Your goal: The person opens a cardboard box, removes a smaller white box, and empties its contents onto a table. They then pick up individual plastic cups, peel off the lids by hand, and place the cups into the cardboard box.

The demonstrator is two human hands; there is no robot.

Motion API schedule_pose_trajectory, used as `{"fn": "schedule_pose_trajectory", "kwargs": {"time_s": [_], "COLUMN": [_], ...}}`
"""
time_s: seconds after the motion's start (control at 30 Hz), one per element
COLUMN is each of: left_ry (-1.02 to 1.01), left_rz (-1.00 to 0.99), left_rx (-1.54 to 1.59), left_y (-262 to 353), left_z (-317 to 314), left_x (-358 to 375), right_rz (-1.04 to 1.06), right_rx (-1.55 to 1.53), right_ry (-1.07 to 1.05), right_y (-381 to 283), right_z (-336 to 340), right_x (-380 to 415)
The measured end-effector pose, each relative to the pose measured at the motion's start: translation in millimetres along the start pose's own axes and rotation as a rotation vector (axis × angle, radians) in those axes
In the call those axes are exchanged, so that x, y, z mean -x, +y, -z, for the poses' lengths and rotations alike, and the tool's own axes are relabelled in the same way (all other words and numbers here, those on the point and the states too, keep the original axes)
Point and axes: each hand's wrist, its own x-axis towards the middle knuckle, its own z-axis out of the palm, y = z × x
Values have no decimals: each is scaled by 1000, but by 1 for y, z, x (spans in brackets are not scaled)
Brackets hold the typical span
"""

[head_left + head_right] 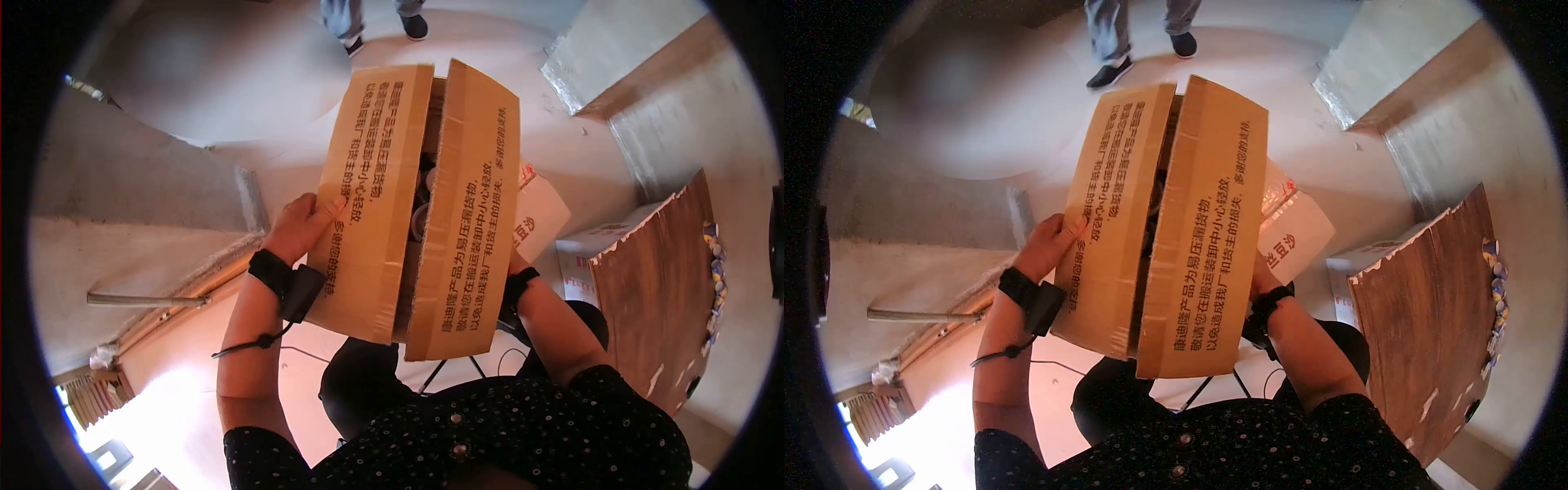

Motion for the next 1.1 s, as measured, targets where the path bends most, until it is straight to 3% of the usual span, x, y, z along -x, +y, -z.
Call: {"fn": "schedule_pose_trajectory", "kwargs": {"time_s": [0.07,0.13,0.23,0.27,0.3,0.37,0.4,0.47,0.6,0.67,0.7,0.77,0.87,0.9,0.97,1.03,1.1], "left_ry": [52,-72,-29,-72,6,-99,-80,-132,-103,-182,-178,94,282,298,467,514,607], "left_rz": [-90,-9,-122,-86,-247,-247,-276,-166,-174,124,118,12,50,53,-48,-55,-56], "left_rx": [-50,566,263,353,217,644,622,694,543,483,469,362,172,162,-141,-67,68], "left_y": [0,0,-19,-20,-40,5,9,5,-5,-3,-13,-33,18,17,3,-8,-35], "left_z": [-14,-24,-20,-18,-22,-20,-21,-24,-18,-12,-19,-33,-38,-37,-40,-37,-30], "left_x": [-1,0,-6,-7,-14,8,10,13,9,17,19,23,75,82,88,98,98], "right_rz": [6,4,9,12,5,-11,-19,-35,-31,-21,-17,-13,-49,-77,-37,9,114], "right_rx": [7,17,38,45,51,65,66,73,66,62,59,-30,-86,-57,-13,30,263], "right_ry": [3,11,-2,-8,-9,-1,-2,1,-12,-14,-11,-27,-60,-67,-98,-132,-117], "right_y": [1,1,2,4,6,8,9,11,16,19,21,33,25,19,16,24,42], "right_z": [4,5,7,7,9,9,8,9,7,6,6,6,-2,-7,-10,-8,0], "right_x": [0,0,-1,-2,1,4,6,12,20,24,27,24,43,52,67,74,71]}}
